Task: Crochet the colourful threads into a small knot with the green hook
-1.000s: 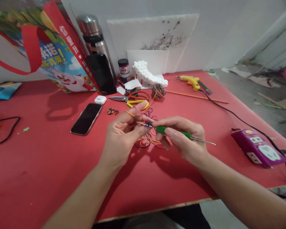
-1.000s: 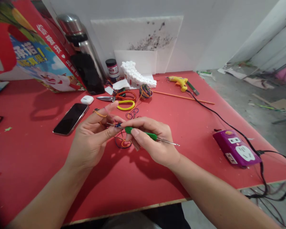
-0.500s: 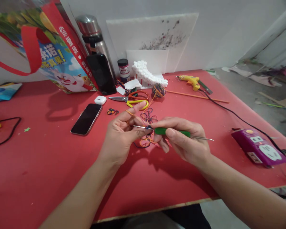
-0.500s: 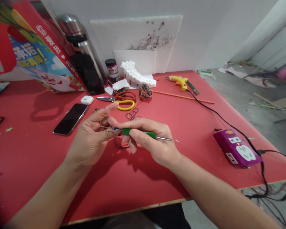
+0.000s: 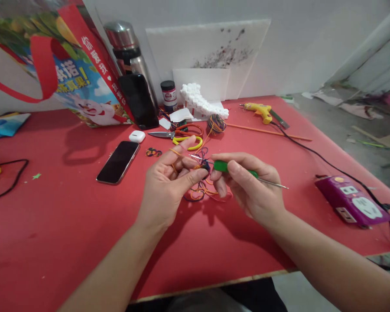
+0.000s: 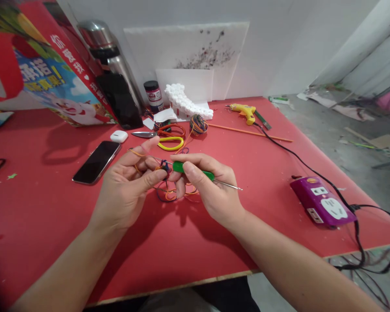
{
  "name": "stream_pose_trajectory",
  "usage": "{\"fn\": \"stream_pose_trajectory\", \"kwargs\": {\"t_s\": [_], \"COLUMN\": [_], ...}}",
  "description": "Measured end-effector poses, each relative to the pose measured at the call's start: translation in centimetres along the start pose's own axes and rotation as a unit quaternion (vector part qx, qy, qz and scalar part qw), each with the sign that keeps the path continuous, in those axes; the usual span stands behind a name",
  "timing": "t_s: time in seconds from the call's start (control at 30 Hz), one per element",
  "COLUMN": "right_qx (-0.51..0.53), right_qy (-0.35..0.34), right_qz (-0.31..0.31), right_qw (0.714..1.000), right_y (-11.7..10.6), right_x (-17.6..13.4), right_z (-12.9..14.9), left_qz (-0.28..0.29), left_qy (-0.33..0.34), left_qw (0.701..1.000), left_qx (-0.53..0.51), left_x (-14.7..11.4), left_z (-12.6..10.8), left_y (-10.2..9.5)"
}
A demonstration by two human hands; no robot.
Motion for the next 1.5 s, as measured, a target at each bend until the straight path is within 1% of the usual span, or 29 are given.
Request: {"fn": "stream_pose_trajectory", "kwargs": {"t_s": [0.2, 0.37, 0.43, 0.57, 0.67, 0.73, 0.77, 0.87, 0.93, 1.0, 1.1, 1.2, 1.27, 1.37, 1.43, 1.5], "right_qx": [0.017, 0.017, 0.019, 0.003, -0.058, -0.135, -0.183, -0.310, -0.346, -0.351, -0.337, -0.313, -0.293, -0.271, -0.263, -0.258], "right_qy": [0.007, 0.012, 0.013, 0.001, -0.022, -0.047, -0.063, -0.117, -0.155, -0.181, -0.183, -0.160, -0.141, -0.105, -0.095, -0.096], "right_qz": [0.012, 0.013, 0.005, -0.007, -0.010, -0.004, 0.003, 0.029, 0.039, 0.049, 0.070, 0.066, 0.051, 0.023, 0.018, 0.022], "right_qw": [1.000, 1.000, 1.000, 1.000, 0.998, 0.990, 0.981, 0.943, 0.925, 0.917, 0.921, 0.934, 0.944, 0.956, 0.960, 0.961], "right_y": [-0.1, 0.2, 0.2, 0.2, 0.2, 0.3, 0.4, 1.0, 1.3, 1.4, 1.2, 0.9, 0.8, 0.6, 0.6, 0.6], "right_x": [0.2, -0.1, -0.2, -0.2, -0.2, -0.3, -0.4, -0.7, -0.9, -1.0, -1.0, -0.9, -0.9, -1.1, -1.1, -1.1], "right_z": [-0.1, -0.2, -0.3, -0.5, -0.2, 0.1, 0.3, 0.5, 0.5, 0.5, 0.4, 0.4, 0.2, -0.1, -0.3, -0.3], "left_qz": [-0.003, 0.008, -0.004, -0.058, -0.065, -0.058, -0.054, -0.048, -0.046, -0.036, -0.013, 0.002, -0.003, -0.027, -0.034, -0.030], "left_qy": [-0.013, -0.003, 0.007, 0.042, 0.050, 0.043, 0.037, 0.012, -0.011, -0.034, -0.048, -0.038, -0.024, 0.009, 0.021, 0.019], "left_qw": [1.000, 1.000, 0.999, 0.995, 0.993, 0.994, 0.995, 0.998, 0.999, 0.999, 0.999, 0.999, 1.000, 0.999, 0.998, 0.999], "left_qx": [0.021, 0.027, 0.039, 0.070, 0.089, 0.085, 0.076, 0.033, 0.004, -0.016, -0.019, -0.002, 0.010, 0.040, 0.047, 0.039], "left_x": [-0.2, -0.2, -0.3, -0.6, -0.9, -1.0, -1.0, -0.8, -0.6, -0.3, -0.1, -0.1, -0.3, -0.5, -0.6, -0.6], "left_z": [0.1, -0.1, -0.2, -0.4, -0.4, -0.2, -0.1, 0.2, 0.3, 0.3, -0.1, -0.4, -0.3, -0.1, 0.0, 0.2], "left_y": [-0.1, 0.2, 0.2, 0.2, 0.4, 0.6, 0.7, 0.9, 0.9, 0.8, 0.6, 0.5, 0.5, 0.5, 0.5, 0.5]}}
Point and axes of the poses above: each hand's wrist, its own x-axis towards the middle knuckle, its own y-axis out of the palm, z = x × y, the point moved 3 cm from there along x, towards the middle knuckle, and after that the axes turned 12 degrees about -y, right-handed, at the moved point
